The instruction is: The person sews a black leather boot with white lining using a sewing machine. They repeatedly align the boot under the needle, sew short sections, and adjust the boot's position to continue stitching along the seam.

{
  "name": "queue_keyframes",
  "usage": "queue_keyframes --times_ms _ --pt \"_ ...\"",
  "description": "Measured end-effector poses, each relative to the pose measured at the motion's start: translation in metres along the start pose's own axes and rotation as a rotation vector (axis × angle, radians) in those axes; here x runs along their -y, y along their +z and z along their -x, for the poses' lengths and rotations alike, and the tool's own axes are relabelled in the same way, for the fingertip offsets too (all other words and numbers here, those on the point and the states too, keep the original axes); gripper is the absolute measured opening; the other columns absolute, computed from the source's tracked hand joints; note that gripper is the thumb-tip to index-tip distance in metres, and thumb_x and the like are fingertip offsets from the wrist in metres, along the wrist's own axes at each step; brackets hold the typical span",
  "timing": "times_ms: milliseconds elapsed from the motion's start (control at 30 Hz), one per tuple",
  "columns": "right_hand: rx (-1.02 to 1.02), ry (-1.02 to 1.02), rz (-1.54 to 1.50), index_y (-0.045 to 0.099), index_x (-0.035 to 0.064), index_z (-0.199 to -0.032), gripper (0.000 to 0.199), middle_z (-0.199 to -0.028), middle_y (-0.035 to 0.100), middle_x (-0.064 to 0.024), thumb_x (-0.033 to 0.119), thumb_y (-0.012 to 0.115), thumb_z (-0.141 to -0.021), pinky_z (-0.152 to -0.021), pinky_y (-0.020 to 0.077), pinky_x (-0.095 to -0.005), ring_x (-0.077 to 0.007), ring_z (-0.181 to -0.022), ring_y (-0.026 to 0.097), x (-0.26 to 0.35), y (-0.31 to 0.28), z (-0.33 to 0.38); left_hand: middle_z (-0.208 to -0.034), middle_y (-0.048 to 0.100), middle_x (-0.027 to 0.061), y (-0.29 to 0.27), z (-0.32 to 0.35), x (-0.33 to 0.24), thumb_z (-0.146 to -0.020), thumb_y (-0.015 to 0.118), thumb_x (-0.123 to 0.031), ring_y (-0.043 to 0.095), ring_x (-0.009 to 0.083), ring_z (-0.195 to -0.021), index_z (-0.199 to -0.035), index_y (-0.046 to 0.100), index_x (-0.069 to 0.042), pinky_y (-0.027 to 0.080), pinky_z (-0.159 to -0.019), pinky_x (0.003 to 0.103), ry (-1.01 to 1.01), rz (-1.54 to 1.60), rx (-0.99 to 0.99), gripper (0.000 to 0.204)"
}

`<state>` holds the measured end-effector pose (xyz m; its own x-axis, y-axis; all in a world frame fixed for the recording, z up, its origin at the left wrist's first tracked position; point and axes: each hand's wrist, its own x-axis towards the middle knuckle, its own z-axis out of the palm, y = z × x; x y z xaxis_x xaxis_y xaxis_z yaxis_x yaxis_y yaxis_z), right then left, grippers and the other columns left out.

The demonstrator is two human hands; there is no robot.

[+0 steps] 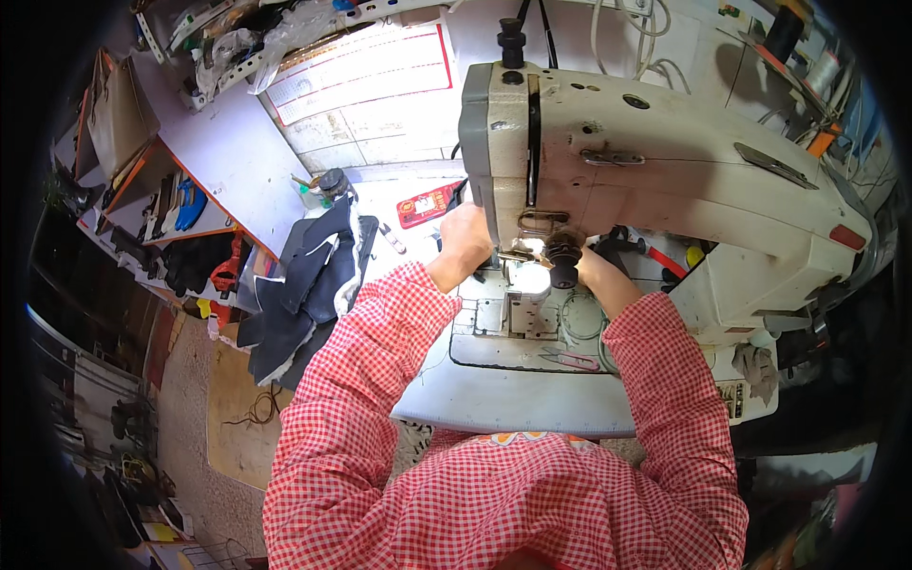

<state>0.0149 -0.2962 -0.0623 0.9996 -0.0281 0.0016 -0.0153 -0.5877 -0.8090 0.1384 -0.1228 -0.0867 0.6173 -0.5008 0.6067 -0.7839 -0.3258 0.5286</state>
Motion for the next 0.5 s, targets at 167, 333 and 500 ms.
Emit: queue_keyframes --times_ms 167,333,500 --pt "0.057 0.007 -0.254 0.051 -0.0022 -0.12 0.047 -0.114 0.061 -0.0116 0.026 0.051 -0.083 -0.087 0.0472 -0.0369 -0.0202 -0.101 0.058 -0.01 0.014 -0.012 -0.083 0.063 0.0111 -0.027 0.017 -0.042 -0.072 0.058 -0.007 0.061 0.0301 -0.083 -0.081 0.063 -0.004 0.048 -0.069 0.039 0.277 -0.272 -0.043 0.011" --pt "0.194 0.012 -0.85 0.046 0.0006 -0.128 0.066 -0.123 0.057 -0.0104 0.046 0.053 -0.081 -0.095 0.0436 -0.0397 -0.0216 -0.111 0.054 -0.029 0.026 -0.011 -0.085 0.06 0.0044 -0.043 0.021 -0.058 -0.069 0.066 -0.008 0.057 0.0235 -0.083 -0.077 0.06 -0.006 0.044 -0.072 0.036 0.403 -0.369 -0.07 0.01" --pt "0.286 -0.057 -1.251 0.041 0.0034 -0.136 0.085 -0.132 0.053 -0.0093 0.065 0.054 -0.079 -0.102 0.0399 -0.0425 -0.023 -0.121 0.05 -0.048 0.042 0.004 -0.084 0.06 0.0028 -0.048 0.044 -0.064 -0.069 0.063 -0.007 0.057 0.0203 -0.079 -0.071 0.061 -0.006 0.044 -0.077 0.035 0.575 -0.406 -0.152 0.002"
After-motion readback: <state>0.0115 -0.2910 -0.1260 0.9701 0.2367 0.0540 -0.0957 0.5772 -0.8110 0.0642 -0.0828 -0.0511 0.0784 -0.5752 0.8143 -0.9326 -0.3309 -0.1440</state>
